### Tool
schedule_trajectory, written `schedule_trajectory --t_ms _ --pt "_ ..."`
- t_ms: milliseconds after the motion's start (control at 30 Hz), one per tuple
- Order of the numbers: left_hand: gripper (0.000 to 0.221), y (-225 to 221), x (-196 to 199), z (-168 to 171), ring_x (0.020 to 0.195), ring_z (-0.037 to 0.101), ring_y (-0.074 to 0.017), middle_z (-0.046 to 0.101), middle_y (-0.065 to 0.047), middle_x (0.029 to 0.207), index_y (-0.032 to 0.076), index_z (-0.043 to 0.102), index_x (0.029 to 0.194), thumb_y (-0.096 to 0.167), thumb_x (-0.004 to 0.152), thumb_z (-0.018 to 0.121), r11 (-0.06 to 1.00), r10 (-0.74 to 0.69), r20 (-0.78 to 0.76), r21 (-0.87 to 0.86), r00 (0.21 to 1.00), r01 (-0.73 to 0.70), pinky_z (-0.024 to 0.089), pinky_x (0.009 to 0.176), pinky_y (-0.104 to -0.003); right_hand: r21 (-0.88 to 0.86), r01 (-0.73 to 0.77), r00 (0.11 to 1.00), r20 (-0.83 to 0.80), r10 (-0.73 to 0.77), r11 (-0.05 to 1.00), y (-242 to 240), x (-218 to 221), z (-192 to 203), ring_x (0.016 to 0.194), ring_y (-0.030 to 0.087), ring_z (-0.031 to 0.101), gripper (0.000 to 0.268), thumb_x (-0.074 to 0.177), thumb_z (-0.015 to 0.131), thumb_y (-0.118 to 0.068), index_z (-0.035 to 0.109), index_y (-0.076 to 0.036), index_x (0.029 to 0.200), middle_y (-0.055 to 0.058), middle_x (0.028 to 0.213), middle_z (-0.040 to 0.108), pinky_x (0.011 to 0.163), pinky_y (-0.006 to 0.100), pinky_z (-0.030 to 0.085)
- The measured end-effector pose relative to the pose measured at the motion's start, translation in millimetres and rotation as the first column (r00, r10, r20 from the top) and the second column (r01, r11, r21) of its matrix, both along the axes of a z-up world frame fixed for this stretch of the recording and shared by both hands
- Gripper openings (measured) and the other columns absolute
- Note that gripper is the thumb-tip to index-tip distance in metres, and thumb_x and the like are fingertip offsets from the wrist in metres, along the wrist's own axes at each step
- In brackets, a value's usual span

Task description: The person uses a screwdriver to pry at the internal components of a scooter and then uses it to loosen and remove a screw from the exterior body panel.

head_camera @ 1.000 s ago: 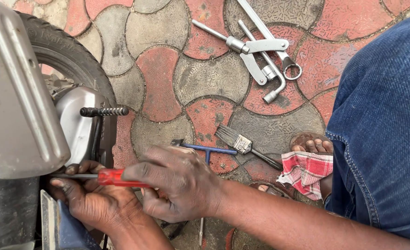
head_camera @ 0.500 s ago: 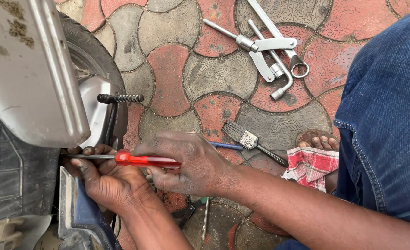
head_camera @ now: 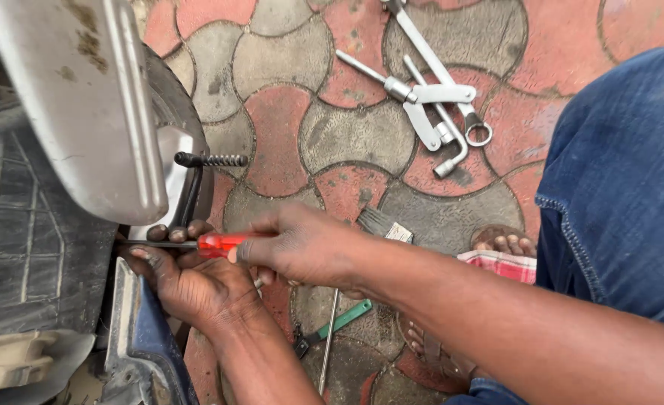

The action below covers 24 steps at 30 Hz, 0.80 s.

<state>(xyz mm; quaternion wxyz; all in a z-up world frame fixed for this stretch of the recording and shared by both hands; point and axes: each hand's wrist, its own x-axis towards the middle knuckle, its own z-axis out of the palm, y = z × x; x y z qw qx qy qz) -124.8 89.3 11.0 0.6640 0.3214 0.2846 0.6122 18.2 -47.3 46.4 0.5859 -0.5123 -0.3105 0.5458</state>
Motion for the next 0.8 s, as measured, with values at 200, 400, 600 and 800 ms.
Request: schedule_trajectory --t_ms 200,400,600,800 --pt "0.035 -18.8 7.4 22.4 0.078 0.065 -0.0155 0.063 -0.003 0.083 0.006 0.063 0.103 0.040 0.100 0.072 0.994 0.033 -0.023 -0.101 0.999 -0.035 0.058 0.071 -0.028 -0.050 -0.587 0.558 -0.748 0.359 0.808 19.3 12.0 25.6 0.042 0.000 0.034 0.026 0.099 0.061 -0.029 0.071 -0.009 0.111 -0.005 0.062 0.049 0.034 0.018 0.023" --pt "0.042 -19.1 3.1 23.0 0.066 0.066 -0.0189 0.068 -0.007 0.080 0.008 0.057 0.108 0.046 0.095 0.069 0.987 -0.159 -0.064 -0.016 0.985 0.158 0.046 0.046 -0.026 -0.251 -0.540 0.765 -0.545 0.344 0.804 27.7 16.6 33.8 0.036 0.001 0.026 0.026 0.096 0.061 -0.037 0.069 -0.015 0.108 -0.008 0.055 0.038 0.031 0.019 0.017" --pt "0.038 -5.9 -1.8 3.9 0.093 0.072 -0.0227 0.068 -0.011 0.098 0.002 0.050 0.130 0.024 0.104 0.069 0.988 -0.153 0.093 0.015 0.984 0.153 0.064 0.082 -0.037 -0.230 -0.344 0.879 0.263 0.398 0.910 39.0 10.3 16.0 0.045 0.009 0.046 0.035 0.095 0.068 -0.039 0.074 -0.005 0.104 -0.004 0.059 0.053 0.038 0.028 0.037" --pt "0.049 -9.4 3.1 13.6 0.095 0.073 -0.0231 0.073 -0.016 0.106 -0.008 0.055 0.138 0.020 0.100 0.066 0.986 -0.130 0.110 -0.095 0.985 0.140 0.063 0.083 -0.037 0.464 -0.196 0.862 0.501 -0.074 0.864 17.3 15.6 5.4 0.081 0.030 0.067 0.031 0.109 0.067 -0.029 0.066 0.001 0.118 0.015 0.096 0.069 0.066 0.045 0.055"
